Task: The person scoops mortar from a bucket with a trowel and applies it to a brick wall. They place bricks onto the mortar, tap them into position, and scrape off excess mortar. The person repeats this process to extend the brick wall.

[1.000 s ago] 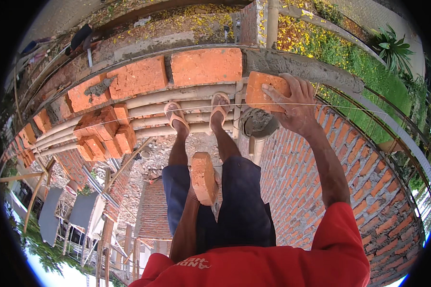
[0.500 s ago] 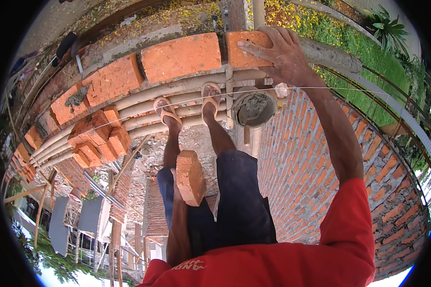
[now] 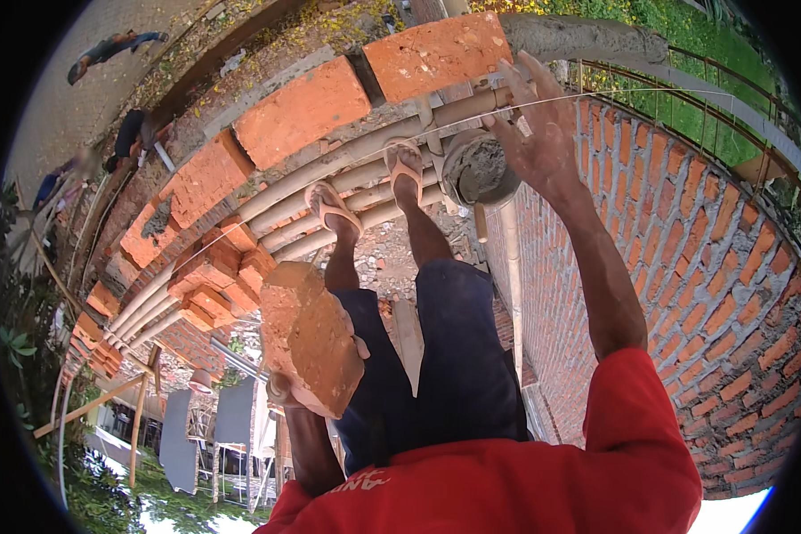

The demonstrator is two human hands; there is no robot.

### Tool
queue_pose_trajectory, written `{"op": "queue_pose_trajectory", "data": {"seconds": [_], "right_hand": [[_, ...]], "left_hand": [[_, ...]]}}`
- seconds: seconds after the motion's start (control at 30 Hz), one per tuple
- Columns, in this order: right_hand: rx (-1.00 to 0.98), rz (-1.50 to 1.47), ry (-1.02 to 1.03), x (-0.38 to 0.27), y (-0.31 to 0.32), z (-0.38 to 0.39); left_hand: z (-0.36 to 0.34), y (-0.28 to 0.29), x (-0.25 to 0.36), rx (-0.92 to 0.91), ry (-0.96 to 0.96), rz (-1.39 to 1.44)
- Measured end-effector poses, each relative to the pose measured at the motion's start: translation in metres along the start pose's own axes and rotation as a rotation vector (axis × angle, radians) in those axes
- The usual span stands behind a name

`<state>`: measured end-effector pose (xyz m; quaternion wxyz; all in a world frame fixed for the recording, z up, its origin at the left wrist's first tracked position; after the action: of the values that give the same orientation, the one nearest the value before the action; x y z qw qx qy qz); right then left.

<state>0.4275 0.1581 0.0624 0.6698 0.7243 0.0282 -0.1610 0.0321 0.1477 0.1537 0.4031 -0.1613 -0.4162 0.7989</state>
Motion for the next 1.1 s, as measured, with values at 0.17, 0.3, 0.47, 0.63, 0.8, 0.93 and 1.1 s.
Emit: {"op": "queue_pose_trajectory", "data": {"seconds": [0.17,0.3,0.47,0.63,0.8,0.93,1.1], "right_hand": [[-0.371,-0.931,-0.405,-0.116,0.038,0.09],[-0.277,-1.581,-0.711,-0.202,0.053,0.117],[-0.096,-1.451,-0.818,-0.208,0.067,0.126],[-0.013,-1.516,-0.814,-0.2,0.052,0.175],[-0.096,-1.458,-1.152,-0.219,-0.019,0.245],[-0.213,-1.248,-1.096,-0.232,-0.059,0.259],[-0.197,-1.246,-1.197,-0.225,-0.066,0.249]], "left_hand": [[-0.027,-0.021,0.017,0.139,0.0,-0.201],[-0.044,-0.02,-0.01,0.207,0.192,-0.382],[-0.067,-0.046,-0.037,0.237,0.36,-0.491],[-0.085,-0.147,-0.031,0.018,0.218,-0.885],[-0.195,-0.247,-0.023,-0.273,-0.188,-1.375],[-0.323,-0.269,-0.085,-0.553,-0.461,-2.013],[-0.377,-0.247,-0.143,-0.735,-0.405,-2.118]]}}
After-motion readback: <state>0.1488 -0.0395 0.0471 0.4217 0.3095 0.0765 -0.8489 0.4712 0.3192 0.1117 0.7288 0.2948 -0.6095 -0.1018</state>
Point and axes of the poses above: each hand's wrist, its own z-axis away from the middle knuckle, its own y-axis out of the back of the hand, x = y × z, the point moved 2 cm from there along -z, towards the middle knuckle, and after that the axes turned 11 degrees about z, right-handed, at the moved point
